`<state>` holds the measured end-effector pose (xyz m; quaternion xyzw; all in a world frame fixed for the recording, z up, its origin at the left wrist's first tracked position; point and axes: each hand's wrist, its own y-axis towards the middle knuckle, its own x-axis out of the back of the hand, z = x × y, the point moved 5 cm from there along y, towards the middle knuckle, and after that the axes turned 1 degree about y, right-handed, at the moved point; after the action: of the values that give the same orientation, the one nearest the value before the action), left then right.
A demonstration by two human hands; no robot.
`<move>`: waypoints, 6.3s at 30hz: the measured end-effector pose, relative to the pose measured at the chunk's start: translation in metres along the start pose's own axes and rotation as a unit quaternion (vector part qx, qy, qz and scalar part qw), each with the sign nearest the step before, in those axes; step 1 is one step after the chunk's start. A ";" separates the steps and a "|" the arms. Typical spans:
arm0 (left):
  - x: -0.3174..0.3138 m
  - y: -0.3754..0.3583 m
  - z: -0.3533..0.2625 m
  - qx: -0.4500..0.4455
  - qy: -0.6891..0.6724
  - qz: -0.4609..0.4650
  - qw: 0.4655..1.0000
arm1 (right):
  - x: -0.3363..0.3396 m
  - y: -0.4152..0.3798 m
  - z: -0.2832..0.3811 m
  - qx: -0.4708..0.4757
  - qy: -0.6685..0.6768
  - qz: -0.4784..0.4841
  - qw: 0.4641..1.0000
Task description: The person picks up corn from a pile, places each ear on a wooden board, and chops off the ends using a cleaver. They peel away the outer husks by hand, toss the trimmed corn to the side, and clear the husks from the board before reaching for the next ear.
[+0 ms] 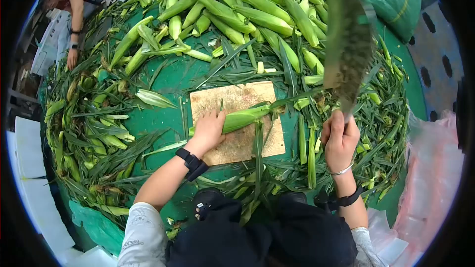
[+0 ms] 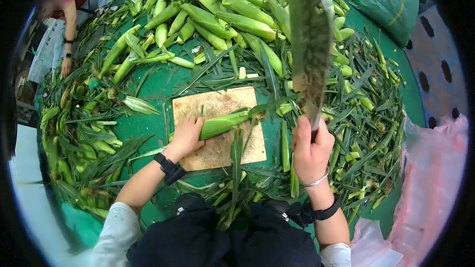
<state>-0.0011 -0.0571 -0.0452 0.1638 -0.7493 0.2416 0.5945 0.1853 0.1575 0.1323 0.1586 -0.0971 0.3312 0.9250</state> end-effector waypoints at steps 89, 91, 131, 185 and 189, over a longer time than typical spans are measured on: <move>-0.023 0.022 -0.058 0.015 -0.067 0.019 0.997 | -0.020 -0.026 -0.017 -0.027 0.016 0.074 0.997; -0.022 0.022 -0.053 0.018 -0.046 0.016 0.999 | -0.028 -0.040 -0.029 0.023 0.168 0.044 0.985; 0.211 0.135 0.083 0.004 -0.774 -0.319 0.546 | 0.127 -0.174 -0.184 -0.306 -0.338 0.141 0.879; -0.030 0.003 0.006 0.321 -0.799 -0.149 0.486 | -0.055 -0.105 -0.144 -0.164 -0.233 0.175 0.942; 0.014 0.057 0.006 0.245 -0.865 -0.097 0.427 | -0.030 -0.135 -0.143 -0.486 0.047 0.144 0.861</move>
<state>-0.0398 -0.0126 -0.0423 0.4969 -0.7594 0.0875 -0.4108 0.2598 0.0920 -0.0402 -0.3423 -0.2234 0.3787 0.8303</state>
